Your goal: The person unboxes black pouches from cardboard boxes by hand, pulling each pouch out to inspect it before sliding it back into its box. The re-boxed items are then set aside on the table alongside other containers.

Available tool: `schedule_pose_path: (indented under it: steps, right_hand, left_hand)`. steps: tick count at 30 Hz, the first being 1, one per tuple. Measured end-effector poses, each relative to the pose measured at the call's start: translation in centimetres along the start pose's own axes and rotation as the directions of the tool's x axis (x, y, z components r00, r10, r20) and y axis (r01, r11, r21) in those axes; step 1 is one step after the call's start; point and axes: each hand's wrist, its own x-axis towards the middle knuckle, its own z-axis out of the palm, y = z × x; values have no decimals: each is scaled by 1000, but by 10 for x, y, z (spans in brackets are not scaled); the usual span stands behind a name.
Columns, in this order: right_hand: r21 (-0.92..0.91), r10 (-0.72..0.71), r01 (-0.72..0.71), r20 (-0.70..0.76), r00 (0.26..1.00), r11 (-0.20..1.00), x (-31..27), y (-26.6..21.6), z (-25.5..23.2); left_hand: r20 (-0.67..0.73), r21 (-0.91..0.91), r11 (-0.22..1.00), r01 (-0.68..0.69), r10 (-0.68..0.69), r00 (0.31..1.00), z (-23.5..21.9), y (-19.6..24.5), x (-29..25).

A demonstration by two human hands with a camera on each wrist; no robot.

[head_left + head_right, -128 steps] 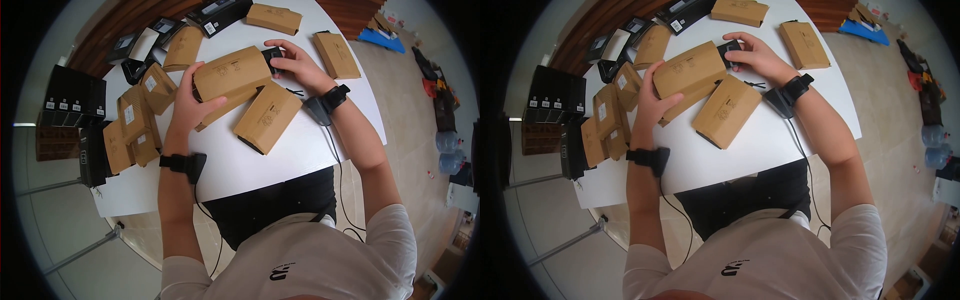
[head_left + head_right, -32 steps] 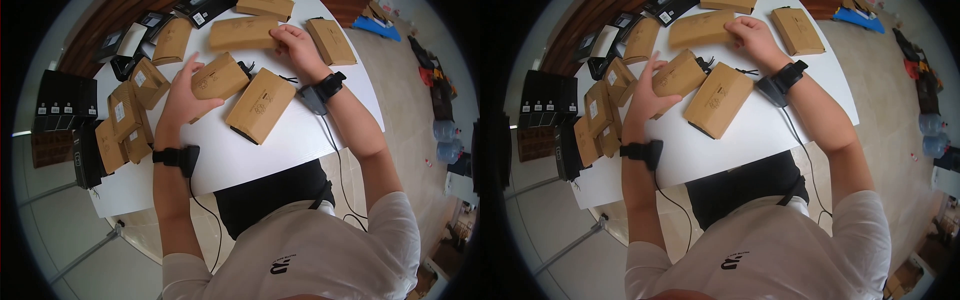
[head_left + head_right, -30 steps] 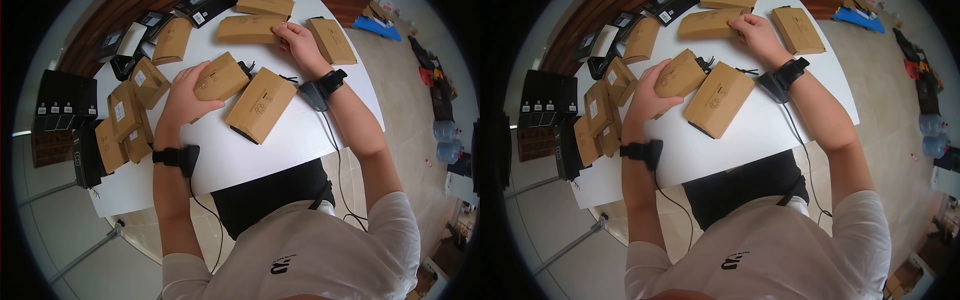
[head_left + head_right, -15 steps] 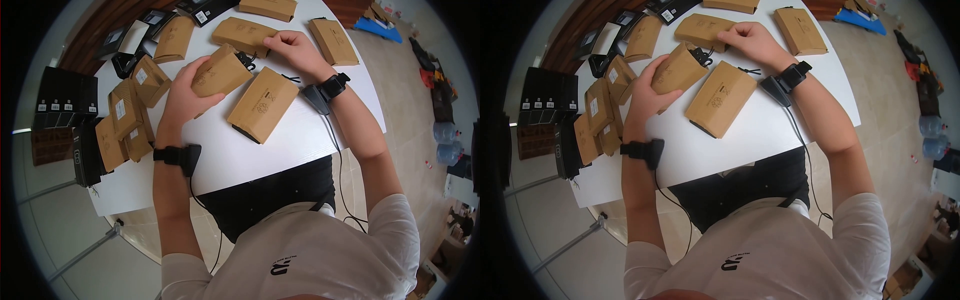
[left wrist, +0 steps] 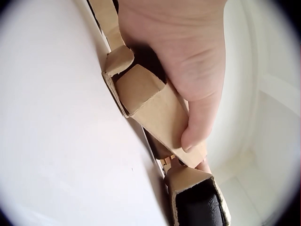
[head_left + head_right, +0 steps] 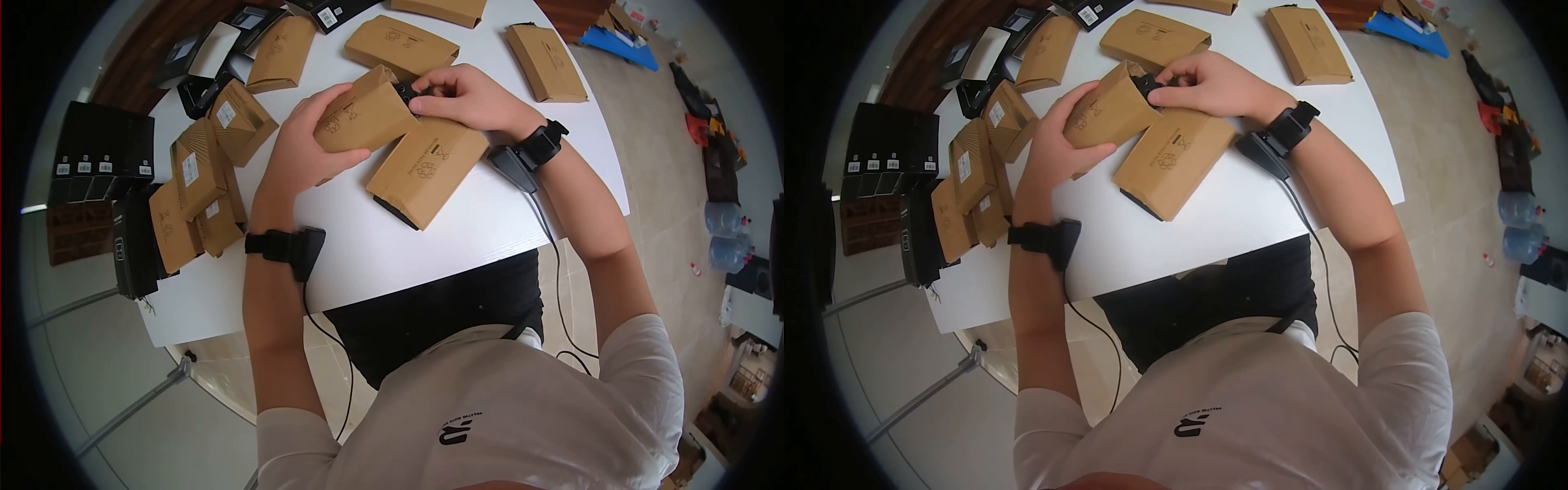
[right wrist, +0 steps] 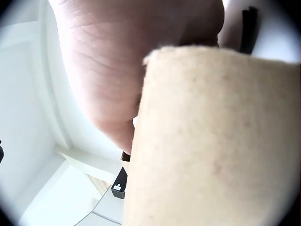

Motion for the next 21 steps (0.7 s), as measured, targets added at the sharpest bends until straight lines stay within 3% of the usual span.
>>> schedule_pose_path:
  steps: [9,11,14,21]
  right_hand:
    - [99,4,-8,39,999,995,7,10,-2]
    - [296,-42,56,-56,998,953,10,15,-3]
    - [372,3,35,-102,995,928,8,15,-13]
    - [345,-46,97,-152,987,934,8,16,-13]
  left_hand:
    - [6,-5,1000,-10,10,1000,-1,-1,0]
    - [-21,10,1000,6,-6,1000,-3,2,0]
    - [-75,34,999,-34,37,997,-3,3,1]
    - [-100,-2,998,-57,56,993,-3,1,1]
